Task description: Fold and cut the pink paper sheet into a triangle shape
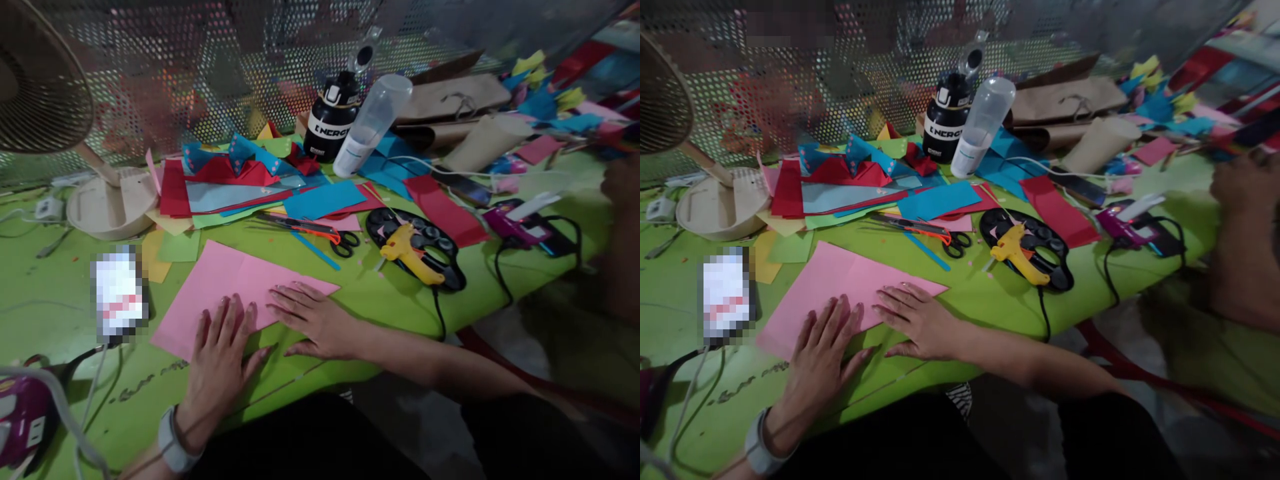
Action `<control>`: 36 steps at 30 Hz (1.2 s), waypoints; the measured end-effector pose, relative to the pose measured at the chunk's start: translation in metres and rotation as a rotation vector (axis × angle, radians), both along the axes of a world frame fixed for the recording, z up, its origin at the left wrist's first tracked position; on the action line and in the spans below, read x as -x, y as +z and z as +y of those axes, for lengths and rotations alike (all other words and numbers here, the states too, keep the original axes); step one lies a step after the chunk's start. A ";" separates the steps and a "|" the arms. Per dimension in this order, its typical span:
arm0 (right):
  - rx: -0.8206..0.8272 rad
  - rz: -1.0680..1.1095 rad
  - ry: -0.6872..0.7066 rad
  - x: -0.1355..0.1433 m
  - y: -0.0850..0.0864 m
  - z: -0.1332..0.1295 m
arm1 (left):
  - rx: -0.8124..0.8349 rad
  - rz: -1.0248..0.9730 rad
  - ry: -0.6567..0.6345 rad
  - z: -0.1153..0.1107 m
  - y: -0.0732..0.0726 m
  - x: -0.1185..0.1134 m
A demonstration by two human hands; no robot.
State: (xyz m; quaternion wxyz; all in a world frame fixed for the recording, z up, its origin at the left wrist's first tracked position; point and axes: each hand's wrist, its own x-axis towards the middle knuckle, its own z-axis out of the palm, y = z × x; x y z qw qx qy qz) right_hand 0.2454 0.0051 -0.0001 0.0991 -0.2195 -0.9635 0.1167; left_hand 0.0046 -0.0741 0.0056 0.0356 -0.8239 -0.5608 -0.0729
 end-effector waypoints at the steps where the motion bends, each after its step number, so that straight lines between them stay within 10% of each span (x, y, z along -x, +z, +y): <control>1: -0.001 0.001 0.002 0.000 0.000 0.000 | 0.002 0.004 -0.001 0.000 0.000 0.000; 36: -0.021 -0.001 -0.034 0.000 -0.002 0.001 | 0.008 -0.022 0.000 0.003 -0.002 0.001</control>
